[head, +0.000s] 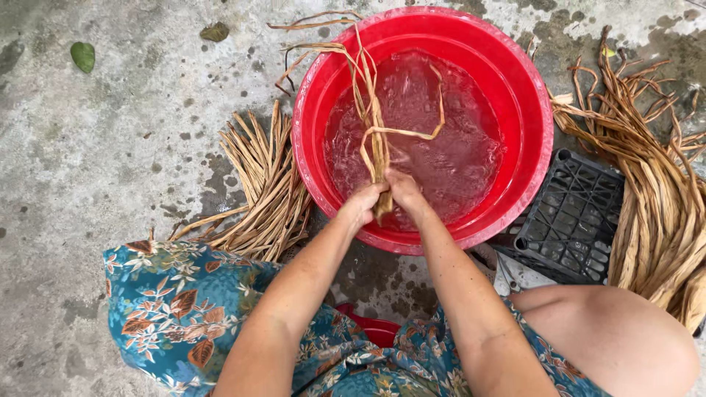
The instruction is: The person sits on a low stool outdoors and washes long dried leaf midrib strips in a red basin of water. They take bundles of strips from piles on the ground, dip and swish them in the water, rub and squeeze them by hand, and set the wetted strips back down beside the basin.
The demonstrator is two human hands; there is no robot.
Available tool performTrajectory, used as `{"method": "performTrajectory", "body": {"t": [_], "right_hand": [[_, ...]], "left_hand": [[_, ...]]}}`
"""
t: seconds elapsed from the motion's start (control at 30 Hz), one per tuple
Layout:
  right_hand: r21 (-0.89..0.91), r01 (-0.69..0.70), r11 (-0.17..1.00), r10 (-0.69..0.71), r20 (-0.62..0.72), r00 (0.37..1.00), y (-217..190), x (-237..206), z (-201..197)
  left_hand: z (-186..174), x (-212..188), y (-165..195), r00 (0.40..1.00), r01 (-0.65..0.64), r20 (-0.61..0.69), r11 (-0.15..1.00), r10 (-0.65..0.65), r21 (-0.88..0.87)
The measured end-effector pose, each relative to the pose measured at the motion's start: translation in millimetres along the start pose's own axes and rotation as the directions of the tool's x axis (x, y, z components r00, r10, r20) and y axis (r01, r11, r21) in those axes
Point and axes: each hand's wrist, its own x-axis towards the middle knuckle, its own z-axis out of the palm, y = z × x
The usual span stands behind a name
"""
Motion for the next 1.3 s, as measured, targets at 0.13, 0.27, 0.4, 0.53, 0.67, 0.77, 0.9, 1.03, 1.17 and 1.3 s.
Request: {"method": "performTrajectory", "body": {"t": [0.13, 0.27, 0.4, 0.53, 0.67, 0.77, 0.9, 1.03, 1.17, 1.3], "right_hand": [[0.108, -0.225, 0.968, 0.219, 0.07, 0.973, -19, -11, 3], [0.412, -0.303, 0.859, 0.344, -0.028, 0.938, -30, -10, -7], [0.51, -0.187, 0.84, 0.34, -0.225, 0.913, -2, -2, -41], [0.876, 0.011, 0.483, 0.4, -0.231, 0.887, 26, 11, -94], [0.714, 0.054, 0.698, 0.359, -0.414, 0.837, 13, 17, -122], [0.559, -0.116, 0.821, 0.35, -0.334, 0.875, -11, 11, -123], [0.561, -0.129, 0.818, 0.204, -0.074, 0.976, -35, -2, -94], [0.414, -0.148, 0.898, 0.207, -0.099, 0.973, -32, -1, -87], [0.415, -0.029, 0.909, 0.228, -0.44, 0.869, -15, 11, -123], [0.608, 0.076, 0.79, 0.316, -0.511, 0.8, -4, 11, -166]], "left_hand": [[-8, -12, 1, 1.0, 0.01, 0.007, 0.878, -0.015, 0.479], [11, -41, -18, 0.99, -0.144, 0.128, 0.398, 0.066, 0.906], [24, -94, -4, 0.976, -0.212, 0.211, -0.011, -0.057, 0.977], [10, -155, 70, 0.965, -0.221, 0.224, 0.032, -0.137, 0.975], [-5, -193, 156, 0.998, -0.03, 0.029, -0.014, -0.063, 0.999], [-14, -191, 188, 0.971, -0.156, 0.118, 0.178, 0.206, 0.972], [-38, -158, 200, 0.899, -0.395, 0.206, 0.513, 0.387, 0.762], [-70, -110, 213, 0.8, -0.452, 0.065, 0.527, 0.597, 0.719], [-89, -87, 235, 0.71, -0.458, 0.081, 0.371, 0.7, 0.808], [-108, -104, 264, 0.524, -0.314, 0.069, 0.117, 0.849, 0.942]]}}
